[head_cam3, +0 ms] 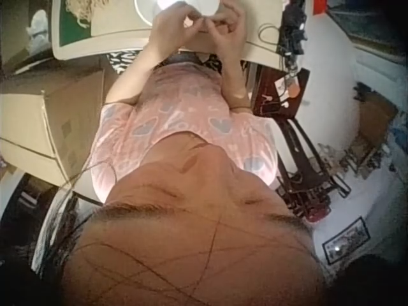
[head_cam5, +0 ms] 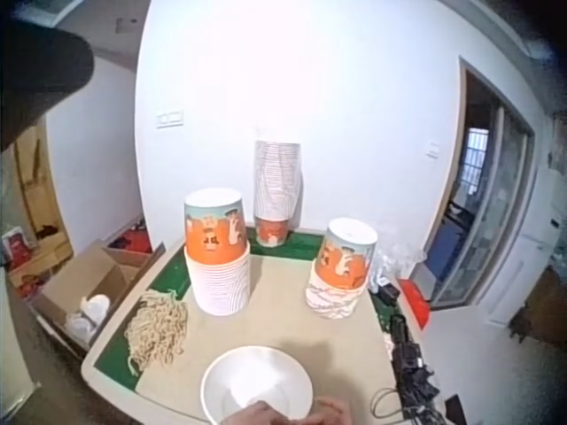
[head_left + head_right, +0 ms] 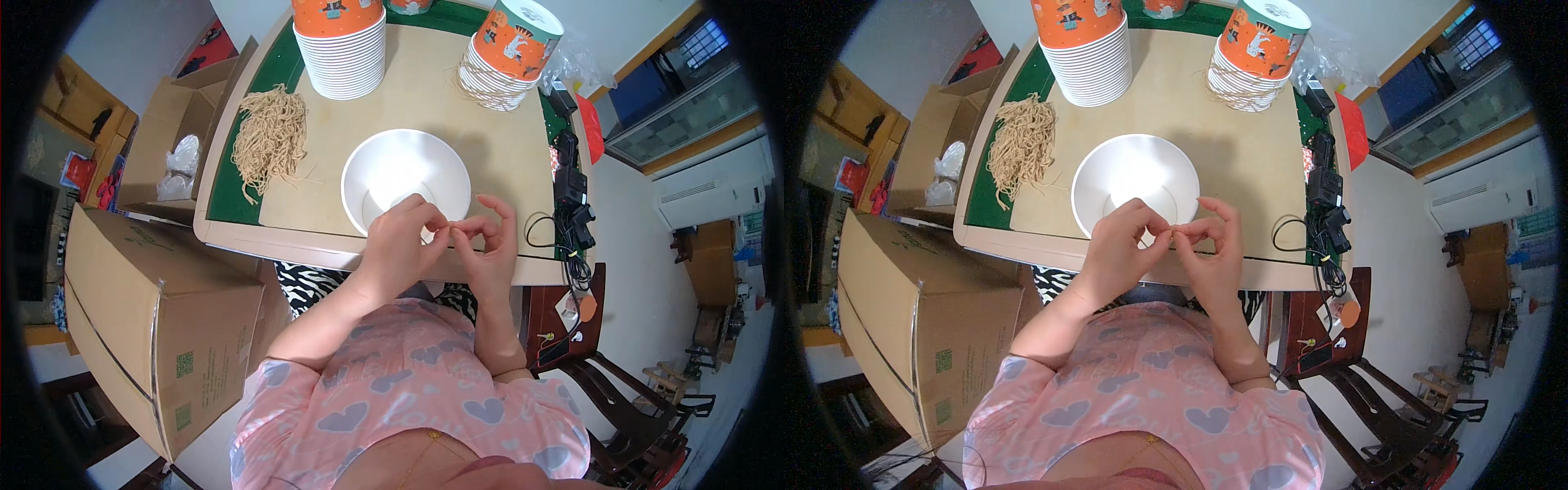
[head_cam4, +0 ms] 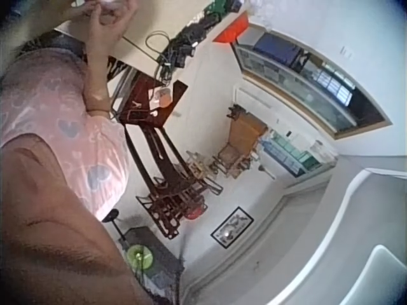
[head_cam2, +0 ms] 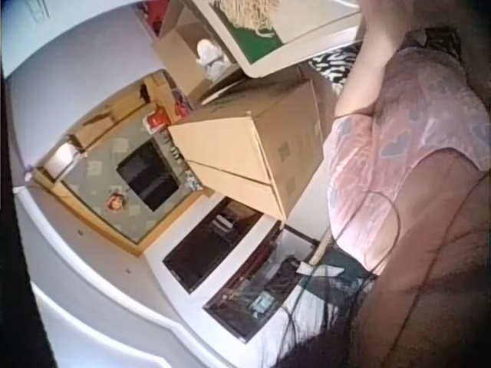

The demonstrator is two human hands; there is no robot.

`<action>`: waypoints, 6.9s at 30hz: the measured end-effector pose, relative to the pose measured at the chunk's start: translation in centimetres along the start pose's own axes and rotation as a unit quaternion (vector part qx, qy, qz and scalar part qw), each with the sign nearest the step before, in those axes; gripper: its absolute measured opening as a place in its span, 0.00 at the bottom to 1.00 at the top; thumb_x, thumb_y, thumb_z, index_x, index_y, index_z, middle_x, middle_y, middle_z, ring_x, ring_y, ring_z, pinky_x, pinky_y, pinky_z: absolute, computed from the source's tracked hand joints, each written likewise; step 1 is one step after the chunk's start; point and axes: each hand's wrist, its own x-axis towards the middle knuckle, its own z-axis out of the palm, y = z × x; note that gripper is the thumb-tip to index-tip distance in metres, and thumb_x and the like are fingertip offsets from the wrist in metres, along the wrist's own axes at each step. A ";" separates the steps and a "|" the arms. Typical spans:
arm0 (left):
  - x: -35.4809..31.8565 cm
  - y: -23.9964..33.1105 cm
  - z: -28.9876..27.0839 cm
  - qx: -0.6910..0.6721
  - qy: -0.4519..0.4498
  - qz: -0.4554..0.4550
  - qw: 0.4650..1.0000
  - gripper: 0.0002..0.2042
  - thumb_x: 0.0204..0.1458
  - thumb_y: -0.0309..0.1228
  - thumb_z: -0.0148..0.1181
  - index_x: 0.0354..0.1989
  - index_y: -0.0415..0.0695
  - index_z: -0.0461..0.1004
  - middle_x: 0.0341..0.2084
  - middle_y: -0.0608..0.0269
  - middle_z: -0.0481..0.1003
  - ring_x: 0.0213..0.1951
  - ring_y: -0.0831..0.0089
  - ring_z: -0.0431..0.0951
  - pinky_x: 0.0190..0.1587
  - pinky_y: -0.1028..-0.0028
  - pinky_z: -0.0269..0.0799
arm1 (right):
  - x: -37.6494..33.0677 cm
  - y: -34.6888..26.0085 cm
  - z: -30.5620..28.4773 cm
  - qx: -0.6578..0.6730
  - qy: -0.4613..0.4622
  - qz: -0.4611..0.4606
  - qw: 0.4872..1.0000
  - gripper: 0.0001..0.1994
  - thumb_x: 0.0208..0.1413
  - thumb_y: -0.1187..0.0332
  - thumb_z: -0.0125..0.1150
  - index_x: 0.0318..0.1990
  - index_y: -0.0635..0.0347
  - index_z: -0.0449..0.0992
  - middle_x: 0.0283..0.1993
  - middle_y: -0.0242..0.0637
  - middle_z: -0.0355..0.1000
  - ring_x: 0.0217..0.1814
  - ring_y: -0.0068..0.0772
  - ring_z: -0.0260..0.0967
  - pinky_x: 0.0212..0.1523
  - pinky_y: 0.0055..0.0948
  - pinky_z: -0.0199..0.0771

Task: Tying rubber bands around stacked paper bowls for packaging.

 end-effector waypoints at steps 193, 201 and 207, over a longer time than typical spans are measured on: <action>8.1 -3.6 -0.1 0.195 -0.052 -0.005 0.979 0.10 0.41 0.31 0.66 0.30 0.39 0.76 0.29 0.51 0.77 0.34 0.54 0.78 0.38 0.64 0.73 | 6.4 6.6 3.5 0.043 0.103 0.035 0.993 0.03 0.53 0.75 0.61 0.32 0.64 0.73 0.29 0.31 0.74 0.30 0.17 0.69 0.32 0.18 0.69; 6.4 -3.3 -0.5 0.160 -0.073 -0.012 0.984 0.05 0.42 0.24 0.61 0.29 0.39 0.77 0.28 0.50 0.76 0.36 0.52 0.76 0.42 0.59 0.70 | 6.2 7.8 2.5 0.056 0.059 0.066 0.994 0.03 0.55 0.72 0.59 0.34 0.63 0.75 0.27 0.27 0.72 0.27 0.15 0.66 0.29 0.16 0.66; 1.8 -1.0 -4.0 0.096 0.015 0.031 0.995 0.09 0.43 0.25 0.64 0.34 0.38 0.77 0.33 0.53 0.75 0.40 0.55 0.75 0.43 0.62 0.70 | 2.3 4.9 1.2 0.090 0.016 0.115 0.989 0.04 0.56 0.73 0.58 0.36 0.62 0.76 0.26 0.24 0.70 0.26 0.12 0.64 0.27 0.15 0.64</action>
